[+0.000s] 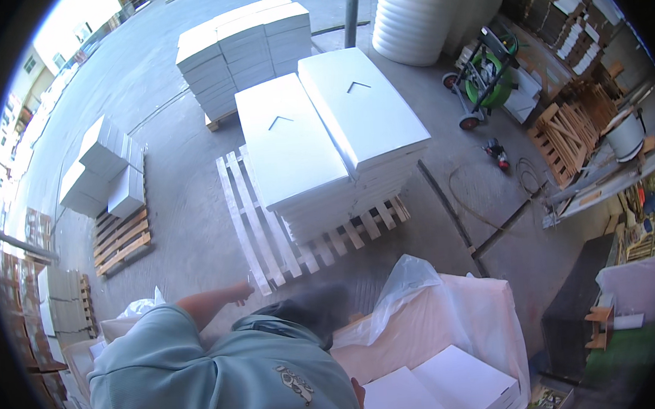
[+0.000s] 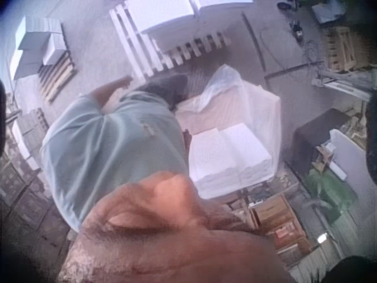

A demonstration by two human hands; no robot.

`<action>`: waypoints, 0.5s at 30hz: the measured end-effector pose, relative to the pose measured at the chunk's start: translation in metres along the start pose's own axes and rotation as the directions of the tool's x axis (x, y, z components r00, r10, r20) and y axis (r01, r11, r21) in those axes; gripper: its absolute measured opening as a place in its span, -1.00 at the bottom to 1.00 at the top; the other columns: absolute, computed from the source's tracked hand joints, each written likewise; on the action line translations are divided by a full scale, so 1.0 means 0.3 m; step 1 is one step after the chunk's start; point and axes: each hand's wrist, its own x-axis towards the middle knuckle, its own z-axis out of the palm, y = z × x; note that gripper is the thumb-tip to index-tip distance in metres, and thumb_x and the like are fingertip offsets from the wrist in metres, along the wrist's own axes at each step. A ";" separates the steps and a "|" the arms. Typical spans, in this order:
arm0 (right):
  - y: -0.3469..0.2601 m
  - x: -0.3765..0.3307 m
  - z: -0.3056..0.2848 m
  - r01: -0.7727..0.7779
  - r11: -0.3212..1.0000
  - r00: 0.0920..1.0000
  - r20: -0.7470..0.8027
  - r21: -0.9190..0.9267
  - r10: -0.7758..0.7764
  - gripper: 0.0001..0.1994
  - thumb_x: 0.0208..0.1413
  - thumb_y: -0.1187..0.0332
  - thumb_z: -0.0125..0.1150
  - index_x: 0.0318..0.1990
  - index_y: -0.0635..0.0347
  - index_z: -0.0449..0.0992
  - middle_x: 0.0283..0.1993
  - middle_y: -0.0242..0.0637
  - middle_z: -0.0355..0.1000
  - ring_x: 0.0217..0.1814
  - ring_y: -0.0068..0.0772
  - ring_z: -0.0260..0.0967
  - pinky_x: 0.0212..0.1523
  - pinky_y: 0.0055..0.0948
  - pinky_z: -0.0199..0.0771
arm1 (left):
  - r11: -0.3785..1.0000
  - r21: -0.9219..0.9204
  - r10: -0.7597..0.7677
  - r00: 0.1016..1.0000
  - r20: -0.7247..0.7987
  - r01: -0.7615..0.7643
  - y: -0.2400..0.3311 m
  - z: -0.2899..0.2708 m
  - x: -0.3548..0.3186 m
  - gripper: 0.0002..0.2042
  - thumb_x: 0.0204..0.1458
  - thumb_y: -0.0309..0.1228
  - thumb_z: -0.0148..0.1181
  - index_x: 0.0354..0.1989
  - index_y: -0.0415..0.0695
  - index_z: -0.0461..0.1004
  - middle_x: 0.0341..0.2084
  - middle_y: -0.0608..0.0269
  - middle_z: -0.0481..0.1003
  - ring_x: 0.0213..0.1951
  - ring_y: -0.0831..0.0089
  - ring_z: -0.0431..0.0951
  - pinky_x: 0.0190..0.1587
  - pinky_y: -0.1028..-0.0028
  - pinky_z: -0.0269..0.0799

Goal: The person repeatedly picks up white rectangular panels from a pallet and places them onto a plastic-wrapped stack. The person handles the panels one at a time, aligning them on the growing stack. At the end, the person picks up a white strap from a nearby shelf.

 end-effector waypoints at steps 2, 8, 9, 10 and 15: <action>-0.031 0.014 0.005 0.020 1.000 0.999 0.029 -0.013 -0.019 -0.47 0.15 0.18 -0.03 0.06 0.55 0.13 -0.03 0.24 0.35 -0.16 0.08 0.46 -0.24 -0.14 0.55 | 0.999 -0.013 -0.030 0.999 -0.013 0.030 -0.055 -0.031 -0.019 -0.61 0.09 -0.24 -0.08 -0.12 -0.35 0.41 -0.26 -0.05 0.51 -0.40 0.14 0.60 -0.44 0.21 0.55; -0.198 0.212 0.037 -0.040 0.961 0.996 -0.070 0.275 0.062 -0.51 0.13 0.20 -0.02 0.01 0.55 0.21 -0.06 0.16 0.40 -0.17 -0.01 0.49 -0.30 -0.22 0.59 | 0.987 -0.163 0.001 0.999 -0.051 -0.010 -0.084 -0.117 -0.009 -0.62 0.09 -0.25 -0.09 -0.09 -0.34 0.40 -0.23 -0.06 0.50 -0.38 0.14 0.60 -0.42 0.22 0.55; -0.242 0.240 0.043 -0.004 0.967 0.997 -0.074 0.255 0.024 -0.53 0.12 0.20 -0.01 -0.02 0.54 0.25 -0.08 0.13 0.41 -0.18 -0.04 0.49 -0.31 -0.23 0.59 | 0.982 -0.187 0.003 0.997 -0.071 -0.016 -0.074 -0.135 -0.004 -0.61 0.09 -0.25 -0.09 -0.08 -0.34 0.39 -0.22 -0.06 0.50 -0.37 0.14 0.60 -0.41 0.22 0.55; -0.296 0.261 0.051 0.024 0.975 0.995 -0.095 0.221 -0.003 -0.55 0.12 0.20 0.01 -0.05 0.52 0.30 -0.10 0.11 0.43 -0.19 -0.07 0.50 -0.32 -0.24 0.59 | 0.980 -0.198 0.009 0.996 -0.092 -0.027 -0.060 -0.154 0.001 -0.61 0.09 -0.25 -0.08 -0.06 -0.33 0.38 -0.21 -0.06 0.50 -0.36 0.14 0.60 -0.41 0.22 0.55; -0.683 0.333 0.238 0.099 0.988 0.995 -0.035 0.116 -0.096 -0.54 0.13 0.16 0.07 -0.03 0.45 0.33 -0.17 -0.01 0.45 -0.22 -0.20 0.50 -0.36 -0.34 0.56 | 0.963 -0.264 0.030 0.994 -0.109 -0.058 -0.002 -0.286 0.013 -0.59 0.09 -0.24 -0.07 -0.01 -0.33 0.35 -0.18 -0.08 0.49 -0.32 0.13 0.59 -0.40 0.22 0.54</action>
